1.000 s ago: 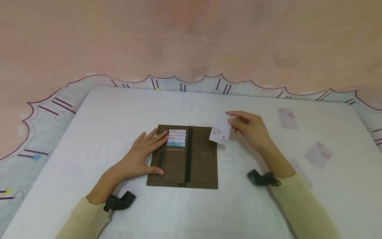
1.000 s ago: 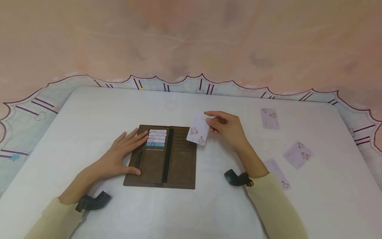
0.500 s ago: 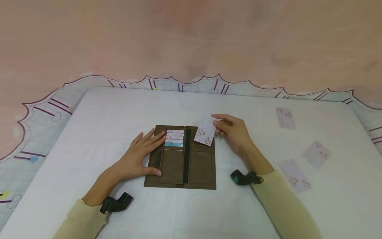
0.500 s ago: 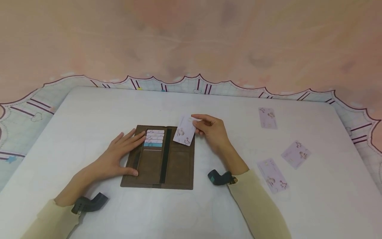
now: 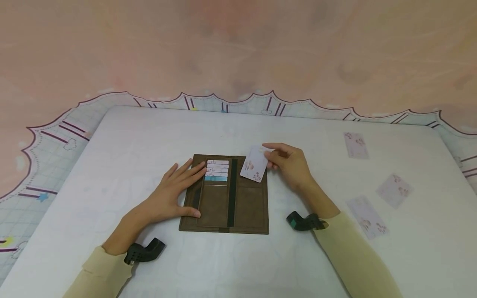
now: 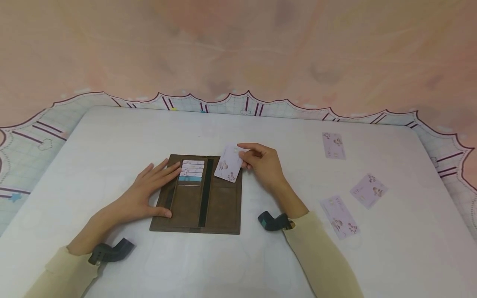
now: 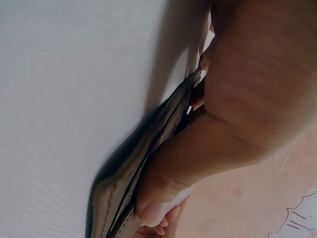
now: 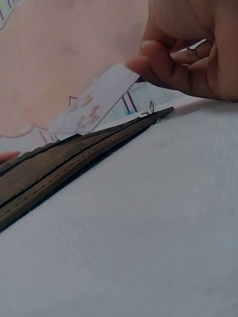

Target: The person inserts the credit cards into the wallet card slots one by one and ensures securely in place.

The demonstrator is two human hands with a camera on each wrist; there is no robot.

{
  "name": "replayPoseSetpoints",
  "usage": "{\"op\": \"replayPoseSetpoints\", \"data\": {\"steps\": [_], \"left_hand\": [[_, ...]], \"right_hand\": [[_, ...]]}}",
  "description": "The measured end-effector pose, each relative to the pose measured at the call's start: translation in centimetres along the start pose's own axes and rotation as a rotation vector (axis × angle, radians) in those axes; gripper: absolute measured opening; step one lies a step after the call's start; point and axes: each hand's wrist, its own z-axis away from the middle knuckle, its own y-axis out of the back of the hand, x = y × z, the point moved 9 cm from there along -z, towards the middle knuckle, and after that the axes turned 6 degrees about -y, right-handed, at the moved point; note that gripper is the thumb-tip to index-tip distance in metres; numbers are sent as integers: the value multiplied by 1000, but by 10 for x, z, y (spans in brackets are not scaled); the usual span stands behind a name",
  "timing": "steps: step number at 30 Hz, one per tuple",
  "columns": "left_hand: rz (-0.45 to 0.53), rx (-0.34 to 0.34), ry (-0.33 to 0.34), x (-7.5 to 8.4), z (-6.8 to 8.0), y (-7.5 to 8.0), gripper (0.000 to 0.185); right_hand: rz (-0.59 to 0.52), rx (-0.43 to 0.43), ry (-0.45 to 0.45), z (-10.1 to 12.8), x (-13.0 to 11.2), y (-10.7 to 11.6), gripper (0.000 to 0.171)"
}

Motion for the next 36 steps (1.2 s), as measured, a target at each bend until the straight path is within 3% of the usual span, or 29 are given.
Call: {"op": "replayPoseSetpoints", "data": {"steps": [4,11,31,36], "left_hand": [[4,3,1,1,0,1,106],[6,2,2,1,0,2,106],[3,3,14,0,1,1,106],[8,-4,15,-1,1,0,107]], "right_hand": [[3,6,-6,1,-1,0,25],[70,-62,17,3,-2,-6,24],[304,-179,16,6,-1,-21,18],[402,-179,50,9,-4,-22,17]]}}
